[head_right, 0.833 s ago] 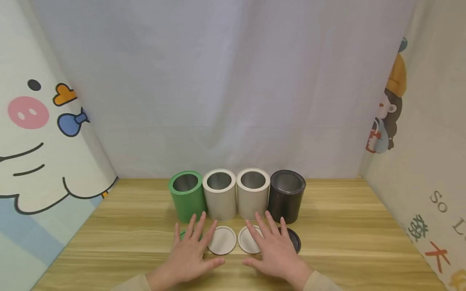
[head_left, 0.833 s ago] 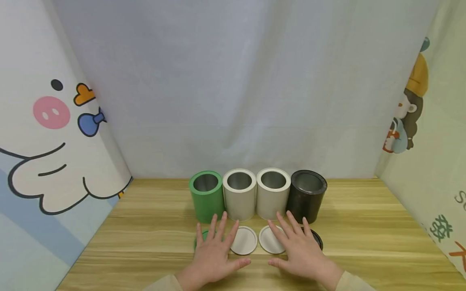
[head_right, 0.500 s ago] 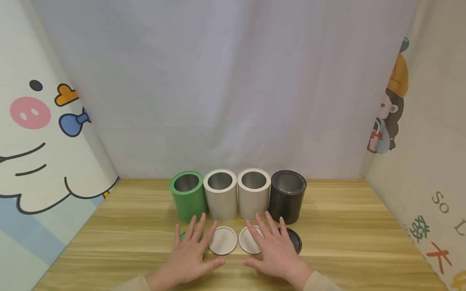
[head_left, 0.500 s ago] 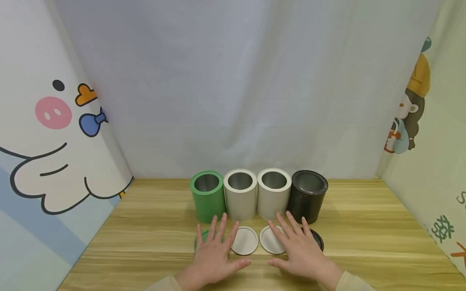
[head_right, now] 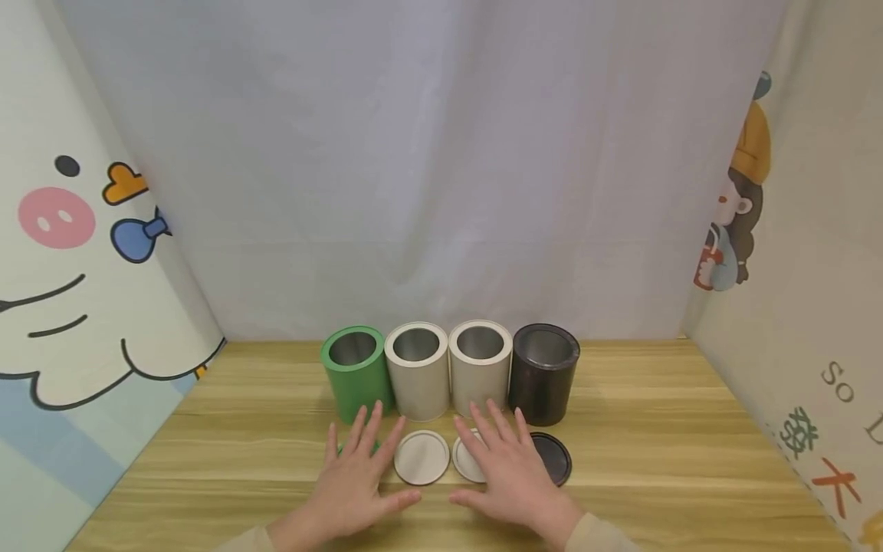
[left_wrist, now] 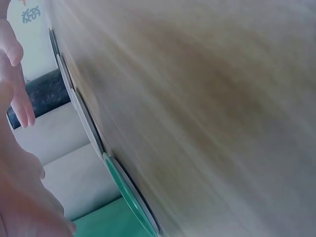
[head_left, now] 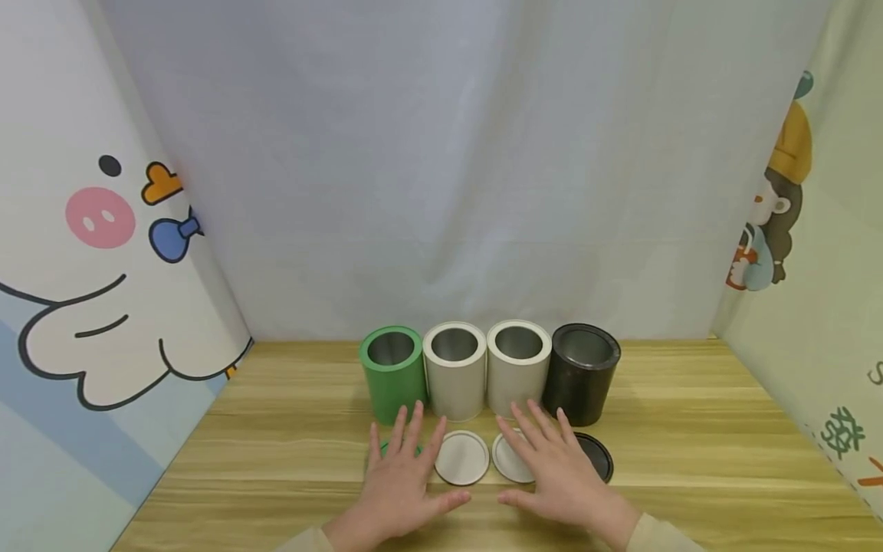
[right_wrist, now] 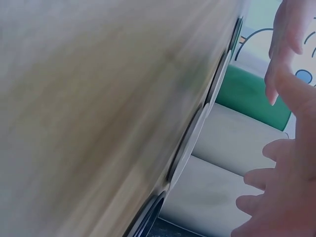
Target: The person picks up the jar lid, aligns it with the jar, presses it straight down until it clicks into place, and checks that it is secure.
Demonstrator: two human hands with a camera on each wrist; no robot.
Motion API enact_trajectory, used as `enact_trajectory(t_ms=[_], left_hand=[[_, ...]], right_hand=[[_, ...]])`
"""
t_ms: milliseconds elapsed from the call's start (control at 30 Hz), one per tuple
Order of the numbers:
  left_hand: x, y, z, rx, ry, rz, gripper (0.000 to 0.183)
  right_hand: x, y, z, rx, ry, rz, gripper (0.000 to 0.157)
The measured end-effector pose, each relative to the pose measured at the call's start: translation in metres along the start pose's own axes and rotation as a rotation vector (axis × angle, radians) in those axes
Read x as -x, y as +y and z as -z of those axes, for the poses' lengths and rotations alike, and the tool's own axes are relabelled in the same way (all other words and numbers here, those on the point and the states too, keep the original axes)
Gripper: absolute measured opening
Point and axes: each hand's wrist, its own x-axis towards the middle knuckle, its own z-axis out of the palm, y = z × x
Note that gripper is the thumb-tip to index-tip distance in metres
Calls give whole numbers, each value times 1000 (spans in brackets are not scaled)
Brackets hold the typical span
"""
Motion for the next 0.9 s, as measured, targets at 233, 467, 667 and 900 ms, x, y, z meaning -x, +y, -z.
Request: enact_trajectory(t_ms=[233, 467, 667, 900], left_hand=[[-1, -4, -2, 35, 82, -20, 103], [-1, -13, -2, 102, 141, -23, 108], [3, -26, -2, 89, 196, -81, 109], [5, -40, 4, 119, 243, -104, 107]], right_hand=[[-7, -5, -2, -43, 5, 8, 97], [-17, -9, -7, -80, -1, 20, 97], [-26, -16, -11, -131, 33, 61, 94], [-38, -28, -14, -225, 25, 69, 93]])
